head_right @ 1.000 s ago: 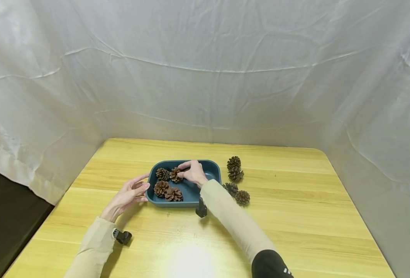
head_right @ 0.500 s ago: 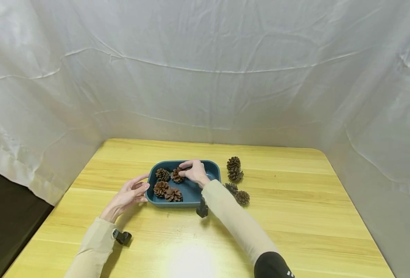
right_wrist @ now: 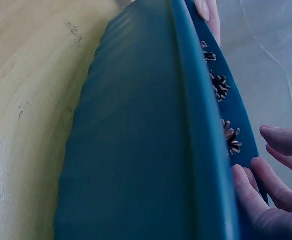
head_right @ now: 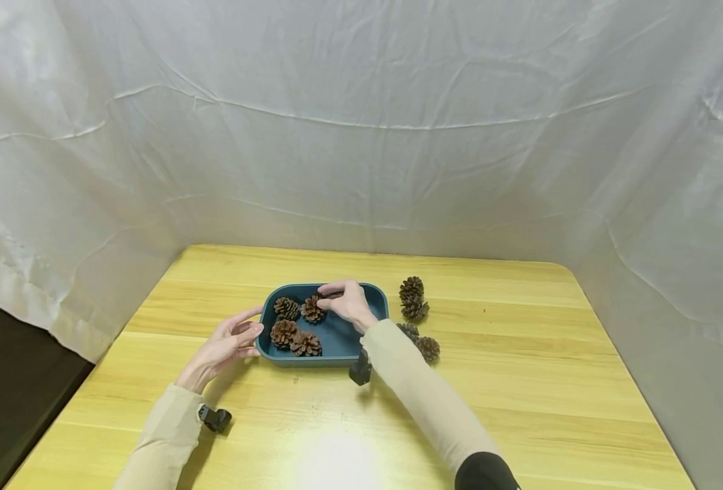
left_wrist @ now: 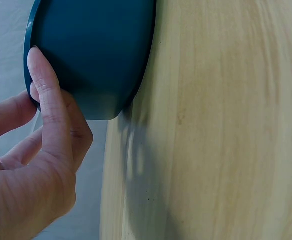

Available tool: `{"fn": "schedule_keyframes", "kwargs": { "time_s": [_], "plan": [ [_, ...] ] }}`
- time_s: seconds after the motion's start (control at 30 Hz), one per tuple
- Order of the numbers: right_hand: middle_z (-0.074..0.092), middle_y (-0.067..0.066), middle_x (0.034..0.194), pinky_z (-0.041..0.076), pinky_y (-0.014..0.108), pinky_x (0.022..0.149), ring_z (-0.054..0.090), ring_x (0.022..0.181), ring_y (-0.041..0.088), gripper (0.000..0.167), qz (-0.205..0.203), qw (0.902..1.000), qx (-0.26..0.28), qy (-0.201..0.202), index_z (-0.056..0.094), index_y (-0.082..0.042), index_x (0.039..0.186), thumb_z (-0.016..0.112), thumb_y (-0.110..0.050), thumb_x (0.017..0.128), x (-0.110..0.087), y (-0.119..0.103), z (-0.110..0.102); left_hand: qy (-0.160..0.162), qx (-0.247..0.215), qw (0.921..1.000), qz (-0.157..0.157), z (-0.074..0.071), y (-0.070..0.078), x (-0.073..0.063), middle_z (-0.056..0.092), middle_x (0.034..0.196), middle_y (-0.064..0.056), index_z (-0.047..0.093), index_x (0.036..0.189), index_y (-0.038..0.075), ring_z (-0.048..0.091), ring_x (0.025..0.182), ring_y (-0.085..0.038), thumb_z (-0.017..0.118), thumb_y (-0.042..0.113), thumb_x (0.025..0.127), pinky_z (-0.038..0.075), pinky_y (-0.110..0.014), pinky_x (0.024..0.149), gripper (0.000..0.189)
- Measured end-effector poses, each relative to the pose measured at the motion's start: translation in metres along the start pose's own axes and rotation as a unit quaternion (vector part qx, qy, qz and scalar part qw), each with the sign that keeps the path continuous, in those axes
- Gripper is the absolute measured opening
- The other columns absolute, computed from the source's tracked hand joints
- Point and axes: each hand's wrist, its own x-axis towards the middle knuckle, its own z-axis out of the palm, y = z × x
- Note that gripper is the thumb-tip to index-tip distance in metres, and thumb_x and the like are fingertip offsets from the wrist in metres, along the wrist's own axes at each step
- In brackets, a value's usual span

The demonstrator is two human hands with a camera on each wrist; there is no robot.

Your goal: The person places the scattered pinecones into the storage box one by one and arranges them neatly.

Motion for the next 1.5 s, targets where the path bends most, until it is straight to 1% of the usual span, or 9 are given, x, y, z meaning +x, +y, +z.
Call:
{"fn": "schedule_keyframes", "kwargs": {
  "time_s": [0.27, 0.47, 0.53, 0.7, 1.0, 1.17, 1.27, 1.37, 1.5],
  "plan": [
    [0.068, 0.024, 0.125, 0.056, 0.054, 0.101, 0.072, 0.102, 0.028, 0.035, -0.011, 0.9994, 0.033, -0.007, 0.069, 0.002, 0.124, 0.073, -0.001, 0.089, -0.007, -0.003, -0.004, -0.005, 0.001, 1.0, 0.001, 0.0, 0.0, 0.0, 0.061, 0.104, 0.001, 0.02, 0.158, -0.003, 0.062, 0.075, -0.005, 0.052, 0.007, 0.104, 0.063, -0.022, 0.07, 0.064],
    [0.065, 0.027, 0.129, 0.053, 0.057, 0.105, 0.07, 0.107, 0.035, 0.039, -0.015, 0.9978, 0.061, -0.023, 0.065, 0.004, 0.129, 0.07, -0.001, 0.091, -0.014, -0.006, -0.011, -0.004, 0.0, 1.0, 0.001, 0.0, 0.0, 0.0, 0.061, 0.104, 0.001, 0.02, 0.158, -0.003, 0.062, 0.075, -0.005, 0.053, 0.008, 0.104, 0.062, -0.021, 0.07, 0.064],
    [0.064, 0.027, 0.13, 0.053, 0.057, 0.105, 0.071, 0.104, 0.031, 0.04, -0.02, 0.9974, 0.064, -0.025, 0.064, 0.004, 0.13, 0.07, -0.001, 0.091, -0.016, -0.006, -0.014, -0.003, 0.0, 1.0, 0.0, 0.001, 0.0, 0.0, 0.06, 0.104, 0.001, 0.02, 0.158, -0.003, 0.062, 0.075, -0.005, 0.053, 0.008, 0.104, 0.062, -0.021, 0.07, 0.064],
    [0.064, 0.026, 0.132, 0.055, 0.053, 0.102, 0.068, 0.094, 0.009, 0.04, -0.028, 0.997, 0.071, -0.015, 0.065, 0.004, 0.129, 0.073, -0.003, 0.09, -0.019, -0.005, -0.02, -0.004, -0.002, 1.0, -0.001, 0.001, 0.0, -0.001, 0.061, 0.103, 0.002, 0.019, 0.158, -0.003, 0.062, 0.075, -0.005, 0.052, 0.007, 0.104, 0.062, -0.021, 0.07, 0.064],
    [0.062, 0.029, 0.132, 0.056, 0.049, 0.102, 0.067, 0.093, 0.005, 0.041, -0.03, 0.9958, 0.087, -0.009, 0.063, 0.005, 0.131, 0.071, -0.003, 0.091, -0.029, -0.005, -0.033, -0.005, -0.008, 1.0, 0.0, 0.002, 0.0, -0.001, 0.06, 0.103, 0.001, 0.019, 0.158, -0.003, 0.062, 0.075, -0.004, 0.052, 0.007, 0.104, 0.062, -0.021, 0.07, 0.064],
    [0.061, 0.029, 0.134, 0.059, 0.037, 0.099, 0.068, 0.096, 0.005, 0.042, -0.032, 0.9938, 0.106, -0.01, 0.062, 0.006, 0.132, 0.07, -0.002, 0.092, -0.037, -0.005, -0.042, -0.004, -0.009, 1.0, 0.001, 0.002, 0.0, 0.0, 0.061, 0.103, 0.002, 0.02, 0.158, -0.003, 0.063, 0.075, -0.005, 0.052, 0.007, 0.104, 0.062, -0.02, 0.069, 0.063],
    [0.059, 0.03, 0.137, 0.059, 0.025, 0.093, 0.068, 0.097, 0.004, 0.044, -0.035, 0.993, 0.112, -0.007, 0.061, 0.007, 0.133, 0.071, -0.003, 0.092, -0.04, -0.003, -0.047, -0.003, -0.008, 1.0, 0.001, 0.002, -0.001, 0.001, 0.061, 0.104, 0.001, 0.02, 0.158, -0.003, 0.063, 0.075, -0.005, 0.052, 0.007, 0.104, 0.062, -0.02, 0.069, 0.063],
    [0.055, 0.032, 0.139, 0.059, 0.02, 0.092, 0.068, 0.098, 0.003, 0.047, -0.038, 0.9918, 0.121, -0.003, 0.058, 0.009, 0.134, 0.071, -0.002, 0.091, -0.043, 0.0, -0.052, -0.005, -0.007, 1.0, 0.002, 0.002, -0.001, 0.001, 0.061, 0.104, 0.001, 0.02, 0.158, -0.003, 0.063, 0.075, -0.005, 0.053, 0.007, 0.104, 0.062, -0.02, 0.069, 0.064],
    [0.056, 0.033, 0.138, 0.059, 0.02, 0.091, 0.069, 0.098, 0.003, 0.048, -0.051, 0.9905, 0.127, 0.008, 0.058, 0.01, 0.134, 0.072, -0.002, 0.09, -0.049, 0.005, -0.059, -0.006, -0.008, 1.0, 0.001, 0.002, -0.001, 0.001, 0.061, 0.105, 0.001, 0.02, 0.158, -0.003, 0.063, 0.076, -0.005, 0.053, 0.007, 0.104, 0.062, -0.02, 0.07, 0.064]
  ]
}}
